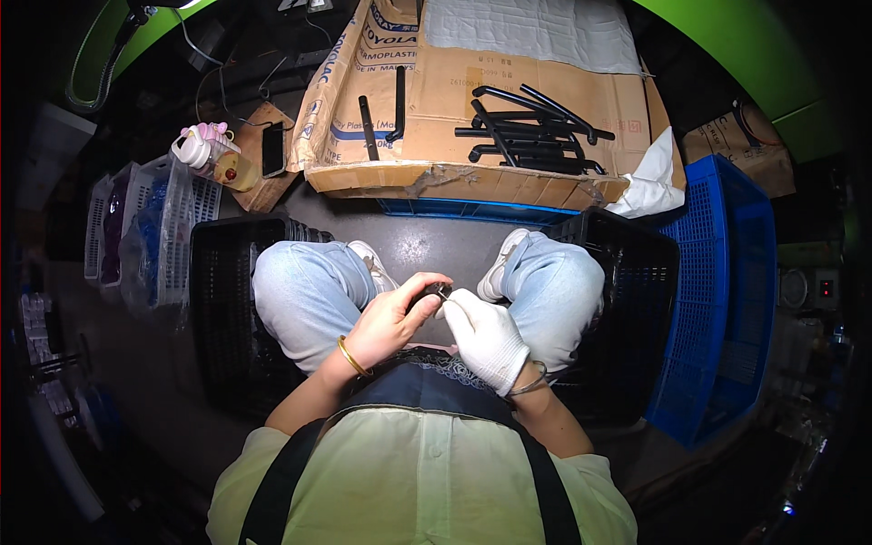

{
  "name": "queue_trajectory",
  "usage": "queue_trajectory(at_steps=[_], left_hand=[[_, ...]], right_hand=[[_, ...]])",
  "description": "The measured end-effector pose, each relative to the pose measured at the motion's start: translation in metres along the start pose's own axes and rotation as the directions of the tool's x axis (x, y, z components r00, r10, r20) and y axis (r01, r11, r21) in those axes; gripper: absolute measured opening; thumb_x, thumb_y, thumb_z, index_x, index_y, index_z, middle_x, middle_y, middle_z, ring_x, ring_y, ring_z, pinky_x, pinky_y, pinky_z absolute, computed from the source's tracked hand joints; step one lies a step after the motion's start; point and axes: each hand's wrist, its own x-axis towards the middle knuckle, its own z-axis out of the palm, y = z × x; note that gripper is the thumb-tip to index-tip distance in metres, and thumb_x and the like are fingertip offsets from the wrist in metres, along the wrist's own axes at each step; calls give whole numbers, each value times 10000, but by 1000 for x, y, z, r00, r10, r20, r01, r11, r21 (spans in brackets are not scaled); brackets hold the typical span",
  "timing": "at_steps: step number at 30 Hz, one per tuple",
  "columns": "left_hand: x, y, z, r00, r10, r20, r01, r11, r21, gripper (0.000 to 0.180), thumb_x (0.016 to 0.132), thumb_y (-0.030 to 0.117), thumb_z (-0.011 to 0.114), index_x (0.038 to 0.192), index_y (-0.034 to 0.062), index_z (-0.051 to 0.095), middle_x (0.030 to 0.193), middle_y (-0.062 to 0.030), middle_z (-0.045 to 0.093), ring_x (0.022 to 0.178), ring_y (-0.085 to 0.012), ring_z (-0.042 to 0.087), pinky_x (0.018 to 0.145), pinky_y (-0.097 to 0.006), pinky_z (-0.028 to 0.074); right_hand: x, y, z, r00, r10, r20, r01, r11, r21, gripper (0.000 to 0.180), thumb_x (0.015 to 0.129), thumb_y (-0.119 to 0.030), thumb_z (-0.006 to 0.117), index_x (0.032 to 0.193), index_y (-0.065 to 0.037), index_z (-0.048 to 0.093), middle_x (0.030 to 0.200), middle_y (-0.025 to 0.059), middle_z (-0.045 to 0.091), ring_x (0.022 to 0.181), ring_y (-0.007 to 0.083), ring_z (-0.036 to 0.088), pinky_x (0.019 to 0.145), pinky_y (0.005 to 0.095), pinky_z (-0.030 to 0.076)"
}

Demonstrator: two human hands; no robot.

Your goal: Assembling plastic end caps onto black metal handle pipes.

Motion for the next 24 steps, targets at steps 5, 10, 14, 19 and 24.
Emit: queue_trajectory(at_steps=[5, 10, 14, 19, 24], left_hand=[[0, 4, -1, 1000, 13, -9, -12, 997, 73, 257, 969, 222, 548, 1201, 113, 553, 933, -126, 673, 851, -270, 680, 747, -337, 505], [1, -5, -2, 998, 56, -16, -53, 987, 151, 247, 952, 214, 574, 1171, 100, 566, 938, -129, 668, 867, -271, 679, 757, -336, 505], [-7, 1, -5, 986, 164, 17, -164, 986, 10, 212, 952, 170, 575, 1142, 77, 570, 977, -99, 641, 844, -200, 639, 783, -298, 486], [3, -14, -8, 998, 32, -51, -36, 995, -92, 223, 979, 196, 536, 1173, 86, 554, 952, -58, 616, 810, -152, 597, 755, -278, 476], [20, -23, -1, 984, 98, -147, -161, 840, -517, 265, 1002, 292, 494, 1142, 75, 552, 910, -1, 528, 767, -96, 473, 718, -243, 404]], right_hand=[[1, 8, -1, 999, -8, 53, 2, 995, 104, 177, 953, -206, 477, 919, -84, 602, 770, 175, 642, 739, 398, 630, 650, 466, 492], [2, 18, -1, 988, 14, 155, -44, 980, 194, 198, 954, -180, 470, 888, -73, 623, 775, 162, 638, 771, 372, 640, 682, 424, 502], [15, 64, -15, 952, -115, -285, 141, 987, 71, 224, 960, -147, 463, 807, -55, 597, 658, 87, 533, 609, 212, 540, 600, 322, 447], [14, 20, -15, 979, 146, -145, -70, 898, 435, 203, 981, -123, 434, 899, -53, 605, 616, -13, 452, 568, 75, 431, 542, 263, 381], [5, -16, -1, 985, 159, -61, -94, 804, 588, 194, 989, -117, 432, 970, -34, 606, 622, -11, 485, 555, 62, 449, 523, 246, 381]])
